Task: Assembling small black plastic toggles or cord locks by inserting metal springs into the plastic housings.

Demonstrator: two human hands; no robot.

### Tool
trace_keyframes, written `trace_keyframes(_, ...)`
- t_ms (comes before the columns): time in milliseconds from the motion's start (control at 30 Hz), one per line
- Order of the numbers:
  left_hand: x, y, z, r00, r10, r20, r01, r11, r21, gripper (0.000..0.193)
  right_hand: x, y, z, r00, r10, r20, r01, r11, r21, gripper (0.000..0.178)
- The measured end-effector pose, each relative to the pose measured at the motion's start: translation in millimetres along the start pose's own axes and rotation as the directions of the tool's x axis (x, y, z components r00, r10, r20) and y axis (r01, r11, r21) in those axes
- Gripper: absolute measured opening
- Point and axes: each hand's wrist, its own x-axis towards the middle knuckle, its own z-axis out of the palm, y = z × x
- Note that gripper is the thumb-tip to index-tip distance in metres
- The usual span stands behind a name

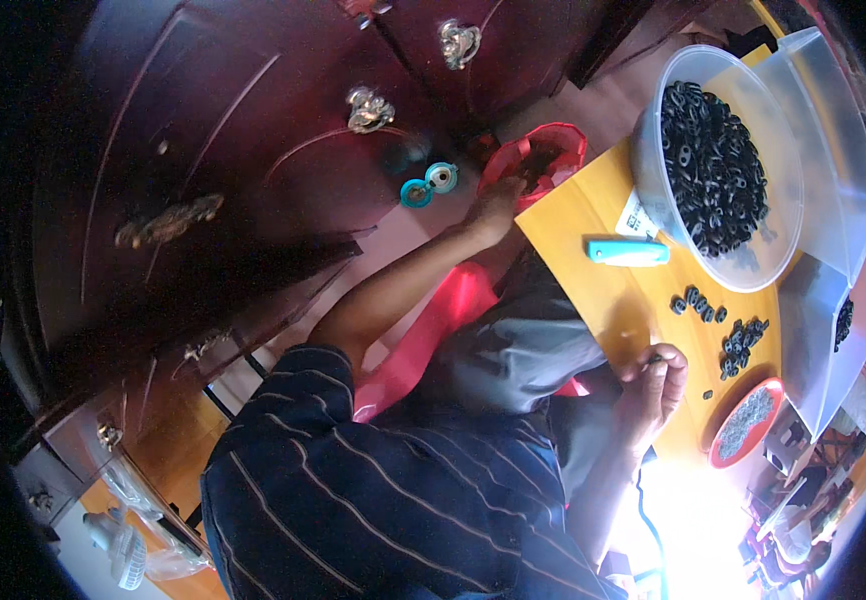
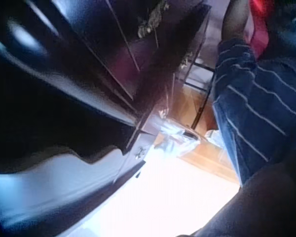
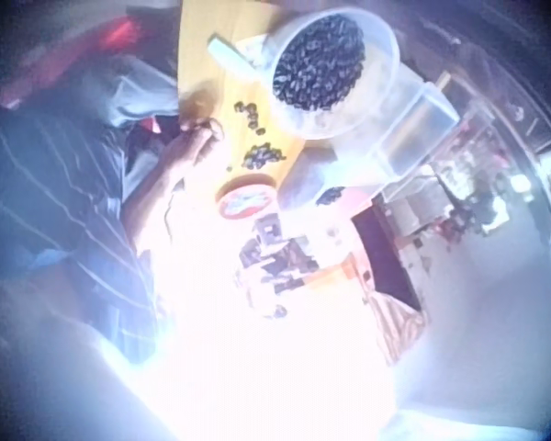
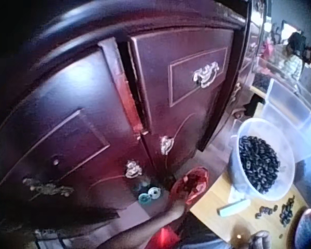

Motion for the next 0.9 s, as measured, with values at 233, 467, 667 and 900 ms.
trace_keyframes(233, 1, 18, 72, 0.852, -0.043, 0.522, 0.041, 0.999, 0.016, 0.045, 0, -5, 4, 1.000, 0.022, 0.018, -0.021, 0.999, -0.033, 0.017)
trace_keyframes(467, -9, 27, 71, 0.810, -0.020, 0.586, 0.033, 0.999, -0.011, 0.037, 4, -5, 2, 0.996, 0.014, 0.084, -0.009, 0.998, -0.060, 0.020)
trace_keyframes(667, 30, 67, -25, 0.671, -0.206, 0.712, 0.481, 0.852, -0.206, 0.035, 2, -5, -8, 0.999, 0.007, 0.053, -0.002, 0.996, -0.088, 0.021)
trace_keyframes(900, 29, -20, 57, 0.806, -0.348, 0.478, 0.336, 0.935, 0.113, 0.042, 3, -9, 2, 0.996, 0.015, 0.083, -0.011, 0.998, -0.056, 0.021)
